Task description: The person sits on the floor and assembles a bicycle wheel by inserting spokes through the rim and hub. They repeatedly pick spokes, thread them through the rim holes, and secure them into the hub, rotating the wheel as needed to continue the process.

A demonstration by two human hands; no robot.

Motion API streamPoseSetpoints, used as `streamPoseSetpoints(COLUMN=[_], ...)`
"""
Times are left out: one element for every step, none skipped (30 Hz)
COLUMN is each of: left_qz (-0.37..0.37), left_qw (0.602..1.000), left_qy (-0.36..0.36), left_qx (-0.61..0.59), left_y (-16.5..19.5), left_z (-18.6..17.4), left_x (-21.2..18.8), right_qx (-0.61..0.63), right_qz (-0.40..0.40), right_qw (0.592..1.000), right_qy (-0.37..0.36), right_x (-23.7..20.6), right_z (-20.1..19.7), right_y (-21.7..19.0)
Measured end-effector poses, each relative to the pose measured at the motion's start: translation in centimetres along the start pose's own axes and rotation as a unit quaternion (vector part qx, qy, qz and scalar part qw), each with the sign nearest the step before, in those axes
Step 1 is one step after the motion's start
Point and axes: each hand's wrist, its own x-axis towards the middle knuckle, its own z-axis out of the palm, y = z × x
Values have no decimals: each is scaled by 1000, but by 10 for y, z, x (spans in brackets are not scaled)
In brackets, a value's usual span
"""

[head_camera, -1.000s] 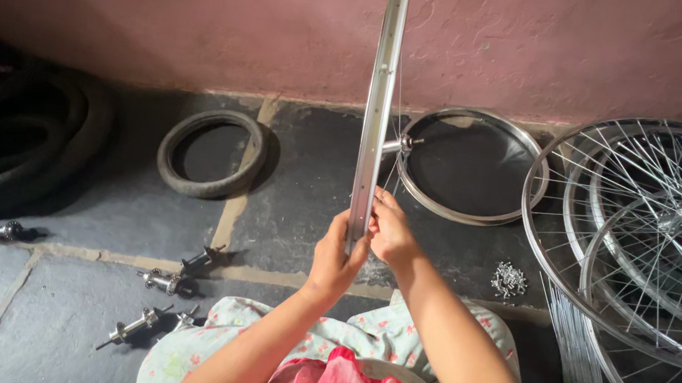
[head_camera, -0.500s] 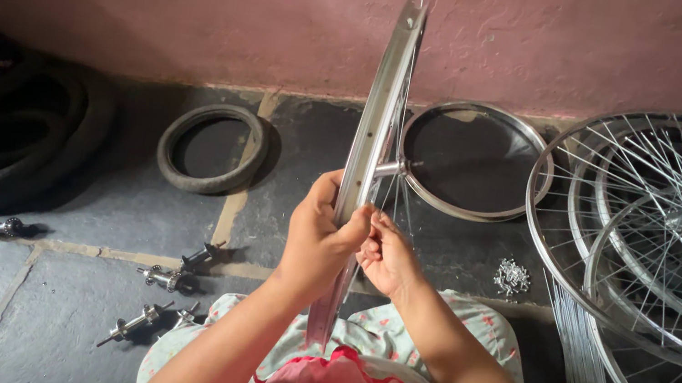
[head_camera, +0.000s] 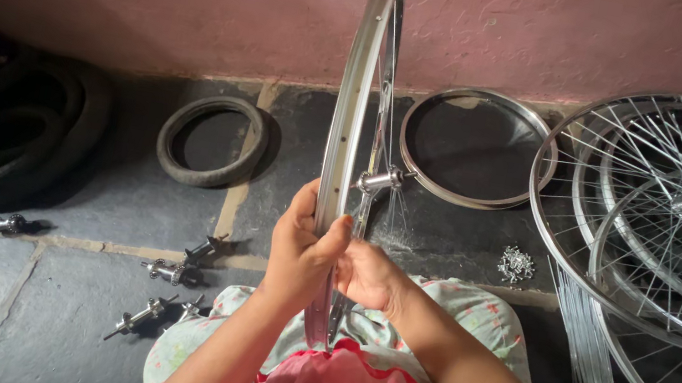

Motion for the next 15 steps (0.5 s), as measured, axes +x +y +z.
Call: streamPoseSetpoints(left_qz=[1,3,7,12,19,12,6,-2,1,6,10,2,-7,-16,-7], left_qw=[1000,1000,999,997,994,996,997,998,996,995,993,993,994,994,994], left_qy=[-1,-2,6,14,21,22,24,25,29,33,36,39,43,46,44], left_qx=[3,5,38,71,103,90,77,65,81,97,113,109,105,101,99], left_y=[0,0,1,2,2,3,3,4,5,5,5,5,5,5,4], left_z=[-2,-3,-5,-7,-7,-7,-7,-6,-5,-4,-3,-2,-1,-1,0], left_x=[-3,-5,-8,-10,-11,-11,-10,-10,-10,-10,-10,-10,-11,-11,-11], right_qx=[-26,-19,-12,-5,2,7,13,58,104,148,158,169,180,179,178], right_qz=[19,13,7,1,-16,-33,-49,-42,-34,-27,-21,-15,-9,-10,-11], right_qw=[999,999,999,999,998,997,996,994,989,983,981,979,977,977,977], right_qy=[-7,-23,-37,-52,-60,-70,-79,-88,-95,-103,-108,-112,-116,-118,-121], right_x=[-1,-2,-3,-4,-5,-5,-5,-7,-10,-13,-16,-20,-23,-25,-26], right_z=[1,-1,-6,-12,-18,-25,-32,-38,-44,-47,-50,-52,-54,-53,-51], right_y=[5,6,6,5,3,-1,-5,-8,-13,-17,-22,-25,-26,-26,-25])
